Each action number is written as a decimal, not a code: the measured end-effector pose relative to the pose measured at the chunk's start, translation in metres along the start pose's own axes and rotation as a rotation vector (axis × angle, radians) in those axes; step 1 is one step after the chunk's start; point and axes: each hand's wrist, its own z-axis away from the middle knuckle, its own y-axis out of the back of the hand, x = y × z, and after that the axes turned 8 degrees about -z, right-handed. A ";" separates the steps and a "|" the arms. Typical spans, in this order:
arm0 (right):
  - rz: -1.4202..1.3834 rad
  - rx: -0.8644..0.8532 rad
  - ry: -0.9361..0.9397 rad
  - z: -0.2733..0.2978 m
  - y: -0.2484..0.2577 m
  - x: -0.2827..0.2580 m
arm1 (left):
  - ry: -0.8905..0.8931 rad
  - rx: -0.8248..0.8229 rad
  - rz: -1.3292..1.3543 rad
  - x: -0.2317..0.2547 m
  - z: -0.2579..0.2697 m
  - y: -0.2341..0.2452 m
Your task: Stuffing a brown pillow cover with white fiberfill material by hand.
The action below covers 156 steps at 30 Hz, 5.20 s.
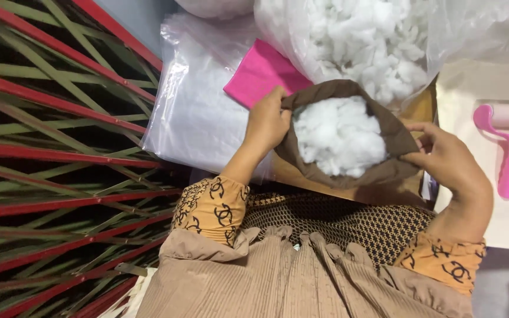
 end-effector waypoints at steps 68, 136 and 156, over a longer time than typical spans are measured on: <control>1.006 0.619 0.657 -0.068 -0.077 0.072 | -0.864 0.179 -0.721 -0.002 -0.035 -0.123; 0.250 0.799 0.595 0.019 0.051 0.035 | -0.156 0.615 0.103 0.041 0.009 0.031; -1.634 0.072 0.468 0.008 0.039 0.007 | -0.137 -0.178 1.928 0.013 0.004 0.046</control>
